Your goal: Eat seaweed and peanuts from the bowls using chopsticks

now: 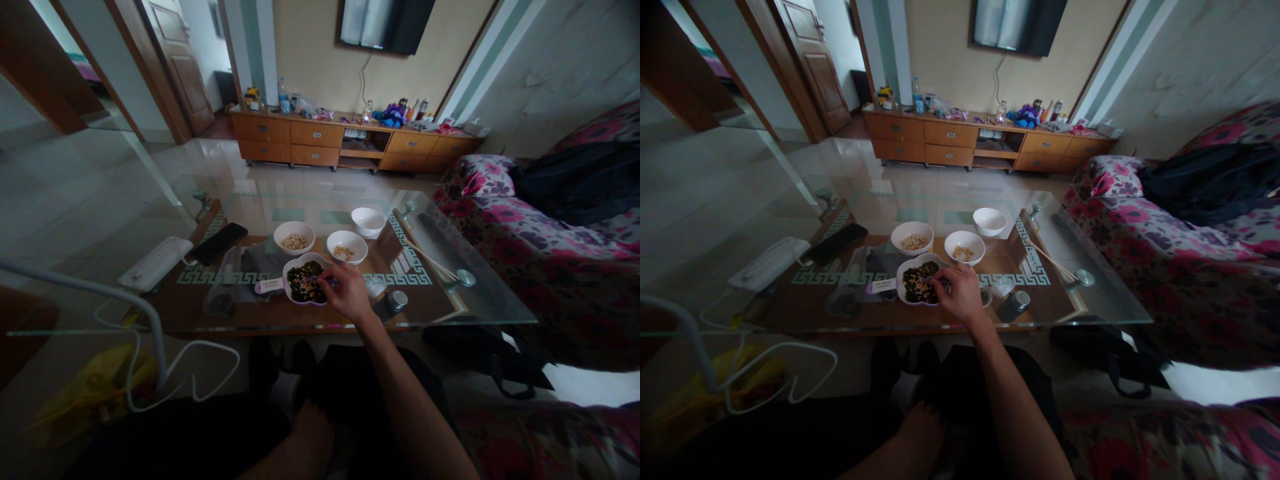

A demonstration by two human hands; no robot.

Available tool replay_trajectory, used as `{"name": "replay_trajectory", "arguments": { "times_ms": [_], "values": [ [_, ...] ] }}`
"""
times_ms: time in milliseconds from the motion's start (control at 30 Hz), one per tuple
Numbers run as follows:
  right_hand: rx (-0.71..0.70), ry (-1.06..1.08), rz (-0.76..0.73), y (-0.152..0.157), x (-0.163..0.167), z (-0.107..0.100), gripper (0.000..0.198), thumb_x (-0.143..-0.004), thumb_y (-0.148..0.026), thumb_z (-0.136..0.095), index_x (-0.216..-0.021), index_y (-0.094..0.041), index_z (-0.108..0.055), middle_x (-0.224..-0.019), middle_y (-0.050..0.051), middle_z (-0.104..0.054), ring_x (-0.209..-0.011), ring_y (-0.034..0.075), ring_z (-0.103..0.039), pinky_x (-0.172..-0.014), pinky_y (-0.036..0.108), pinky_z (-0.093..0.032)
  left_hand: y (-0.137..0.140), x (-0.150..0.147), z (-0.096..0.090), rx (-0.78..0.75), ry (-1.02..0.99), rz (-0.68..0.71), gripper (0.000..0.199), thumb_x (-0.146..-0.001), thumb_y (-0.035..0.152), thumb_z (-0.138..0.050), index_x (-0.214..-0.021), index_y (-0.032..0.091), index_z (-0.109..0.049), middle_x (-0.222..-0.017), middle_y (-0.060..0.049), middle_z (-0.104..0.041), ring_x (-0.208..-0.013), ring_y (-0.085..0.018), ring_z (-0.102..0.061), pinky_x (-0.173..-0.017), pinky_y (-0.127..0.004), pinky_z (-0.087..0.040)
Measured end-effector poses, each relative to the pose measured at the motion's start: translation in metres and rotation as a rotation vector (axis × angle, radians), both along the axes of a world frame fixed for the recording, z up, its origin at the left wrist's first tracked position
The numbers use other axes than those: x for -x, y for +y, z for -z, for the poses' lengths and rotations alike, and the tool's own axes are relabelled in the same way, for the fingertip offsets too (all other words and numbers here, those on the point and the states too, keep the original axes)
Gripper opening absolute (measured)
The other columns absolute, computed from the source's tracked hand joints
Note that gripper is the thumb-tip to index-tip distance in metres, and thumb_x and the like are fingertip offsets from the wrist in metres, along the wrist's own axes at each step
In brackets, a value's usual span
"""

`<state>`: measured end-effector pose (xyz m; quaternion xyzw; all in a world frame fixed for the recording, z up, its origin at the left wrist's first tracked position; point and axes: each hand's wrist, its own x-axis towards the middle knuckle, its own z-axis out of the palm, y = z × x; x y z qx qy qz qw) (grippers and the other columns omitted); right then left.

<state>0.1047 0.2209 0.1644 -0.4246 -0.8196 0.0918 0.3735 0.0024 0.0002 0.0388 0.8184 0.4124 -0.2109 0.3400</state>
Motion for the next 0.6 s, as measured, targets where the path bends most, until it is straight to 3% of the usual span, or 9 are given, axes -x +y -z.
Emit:
{"name": "replay_trajectory", "arguments": {
  "times_ms": [167,333,600],
  "values": [
    [-0.005,-0.012,-0.002,0.0,-0.001,0.0,0.013,-0.095,-0.031,-0.065,-0.087,-0.024,-0.072,-0.078,0.005,-0.069,-0.083,0.026,-0.061,-0.082,0.04,-0.043,0.005,-0.003,-0.016,0.047,0.112,0.077,0.04,-0.091,0.018,-0.065,-0.127,0.002,-0.071,-0.127,-0.027,-0.067,-0.122,-0.042,-0.062,-0.109,-0.057,-0.045],
    [-0.001,-0.027,0.01,-0.001,-0.002,-0.001,0.011,-0.094,-0.03,-0.065,-0.087,-0.025,-0.071,-0.076,0.004,-0.068,-0.083,0.026,-0.061,-0.081,0.039,-0.043,0.002,-0.003,-0.005,-0.029,0.073,0.029,0.031,-0.092,0.017,-0.06,-0.118,0.011,-0.077,-0.121,-0.021,-0.071,-0.116,-0.039,-0.066,-0.107,-0.055,-0.046],
    [0.004,-0.034,0.002,-0.001,-0.002,-0.002,0.01,-0.094,-0.028,-0.064,-0.087,-0.024,-0.07,-0.082,0.005,-0.07,-0.087,0.027,-0.062,-0.082,0.04,-0.043,0.003,-0.002,-0.011,0.017,0.091,0.034,0.035,-0.095,0.018,-0.058,-0.124,0.008,-0.074,-0.125,-0.023,-0.069,-0.122,-0.039,-0.063,-0.113,-0.057,-0.043]
  ]
}}
